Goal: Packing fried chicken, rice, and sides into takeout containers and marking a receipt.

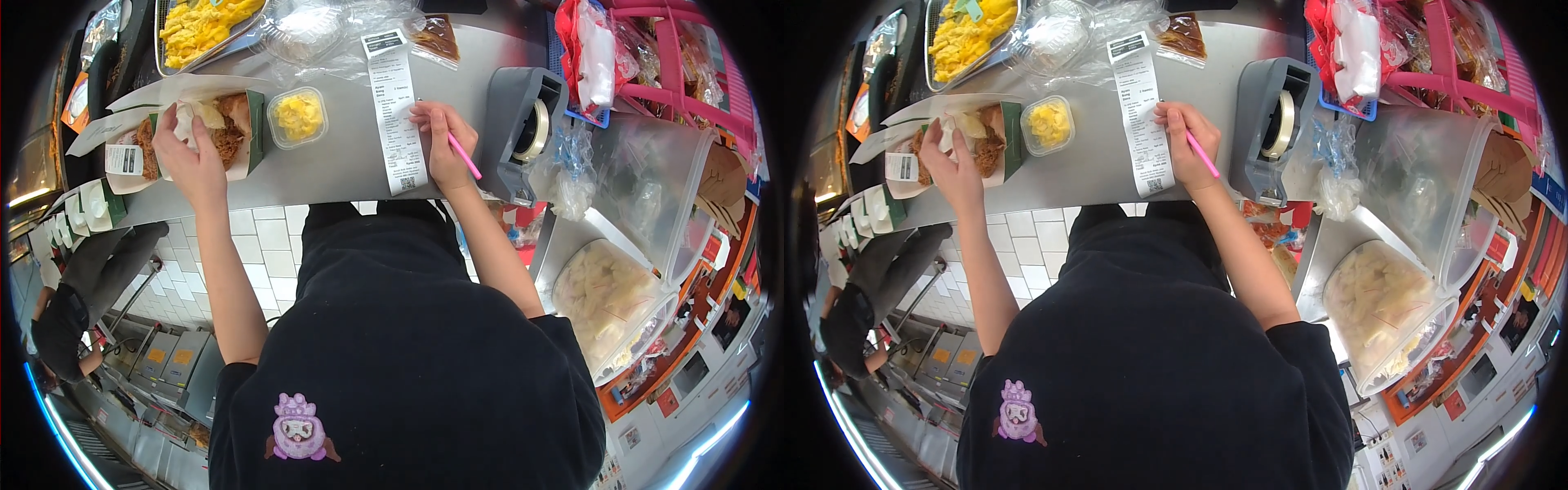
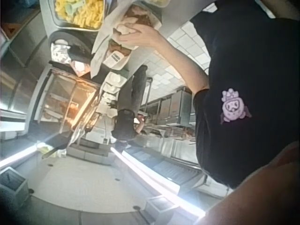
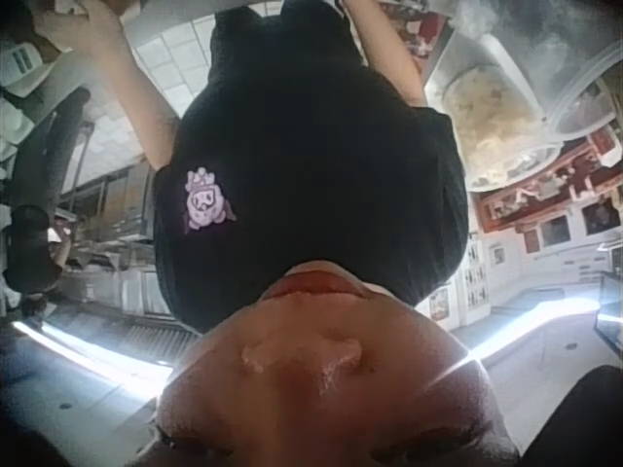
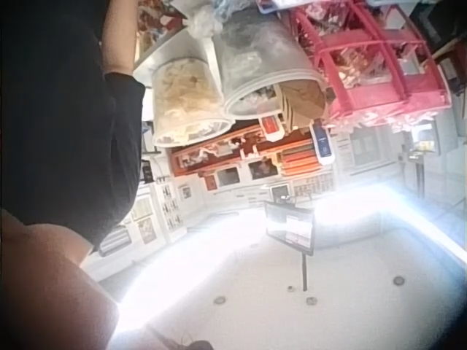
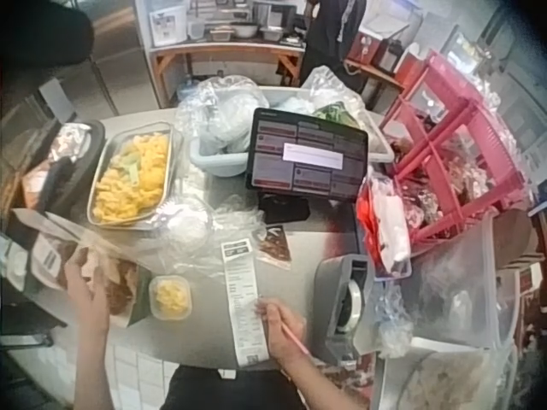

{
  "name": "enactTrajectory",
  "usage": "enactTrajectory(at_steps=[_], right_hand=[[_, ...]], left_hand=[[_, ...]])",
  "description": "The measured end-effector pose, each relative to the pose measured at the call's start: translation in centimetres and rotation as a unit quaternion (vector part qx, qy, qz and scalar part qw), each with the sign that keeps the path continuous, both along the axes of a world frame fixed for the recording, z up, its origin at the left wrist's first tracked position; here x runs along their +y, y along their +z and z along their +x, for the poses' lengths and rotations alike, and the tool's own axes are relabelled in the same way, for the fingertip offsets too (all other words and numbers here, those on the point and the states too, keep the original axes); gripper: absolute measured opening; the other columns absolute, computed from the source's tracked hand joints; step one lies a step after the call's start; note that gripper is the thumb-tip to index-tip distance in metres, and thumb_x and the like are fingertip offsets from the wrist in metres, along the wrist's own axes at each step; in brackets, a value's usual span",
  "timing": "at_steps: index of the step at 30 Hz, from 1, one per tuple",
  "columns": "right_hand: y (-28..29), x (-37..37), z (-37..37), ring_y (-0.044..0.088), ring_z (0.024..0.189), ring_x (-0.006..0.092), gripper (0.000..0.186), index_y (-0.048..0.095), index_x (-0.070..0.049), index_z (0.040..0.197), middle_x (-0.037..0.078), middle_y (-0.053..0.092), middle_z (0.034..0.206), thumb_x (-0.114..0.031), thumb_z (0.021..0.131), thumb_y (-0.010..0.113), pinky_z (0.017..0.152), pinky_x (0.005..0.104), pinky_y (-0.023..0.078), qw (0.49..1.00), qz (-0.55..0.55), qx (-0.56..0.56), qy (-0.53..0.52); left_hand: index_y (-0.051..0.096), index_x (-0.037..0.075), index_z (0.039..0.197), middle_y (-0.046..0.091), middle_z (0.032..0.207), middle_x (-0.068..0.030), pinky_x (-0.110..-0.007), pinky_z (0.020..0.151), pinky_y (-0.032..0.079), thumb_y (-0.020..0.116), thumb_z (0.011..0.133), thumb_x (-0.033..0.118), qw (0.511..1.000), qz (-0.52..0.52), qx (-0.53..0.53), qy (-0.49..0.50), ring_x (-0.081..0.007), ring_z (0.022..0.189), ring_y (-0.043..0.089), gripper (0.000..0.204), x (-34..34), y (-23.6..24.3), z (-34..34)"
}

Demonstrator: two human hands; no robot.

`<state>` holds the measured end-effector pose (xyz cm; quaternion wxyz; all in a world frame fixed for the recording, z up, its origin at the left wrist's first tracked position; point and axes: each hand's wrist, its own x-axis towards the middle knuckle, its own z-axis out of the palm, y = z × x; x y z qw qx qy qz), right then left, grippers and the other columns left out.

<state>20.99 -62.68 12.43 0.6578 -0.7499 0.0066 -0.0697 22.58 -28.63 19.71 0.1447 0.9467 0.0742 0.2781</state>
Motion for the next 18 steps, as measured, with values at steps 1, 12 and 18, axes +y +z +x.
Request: enactTrajectory(at_steps=[1, 12, 18], right_hand=[[0.1, 0.0, 0.0, 0.07, 0.08, 0.0153, 0.034, 0.07, 0.006, 0.104, 0.012, 0.074, 0.094, -0.021, 0.107, 0.05, 0.071, 0.0258, 0.052, 1.0, 0.001, 0.001, 0.0], [0.1, 0.2, 0.0, 0.07, 0.08, 0.0162, 0.034, 0.07, 0.006, 0.105, 0.013, 0.074, 0.094, -0.022, 0.107, 0.051, 0.071, 0.0262, 0.052, 1.0, 0.012, -0.004, -0.005], [0.3, 0.2, 0.0, 0.07, 0.08, 0.0158, 0.035, 0.07, 0.006, 0.105, 0.013, 0.074, 0.094, -0.023, 0.107, 0.05, 0.071, 0.026, 0.052, 1.0, 0.01, -0.003, -0.006]], left_hand=[[0.054, 0.001, 0.131, 0.061, 0.117, -0.0138, -0.036, 0.08, 0.053, 0.063, 0.098, 0.017, 1.0, 0.001, 0.001, 0.0, -0.0285, 0.093, 0.063, 0.038, -0.7, 0.8, -0.5], [0.067, 0.012, 0.105, 0.06, 0.08, -0.0042, -0.035, 0.061, 0.05, 0.069, 0.086, 0.006, 0.91, -0.17, 0.162, -0.342, -0.0214, 0.072, 0.061, 0.02, -13.8, -0.8, -5.5], [0.068, 0.015, 0.11, 0.057, 0.077, -0.0023, -0.036, 0.06, 0.049, 0.066, 0.091, 0.016, 0.923, -0.103, 0.199, -0.313, -0.0206, 0.071, 0.06, 0.019, -15.3, -3.6, -6.2]])
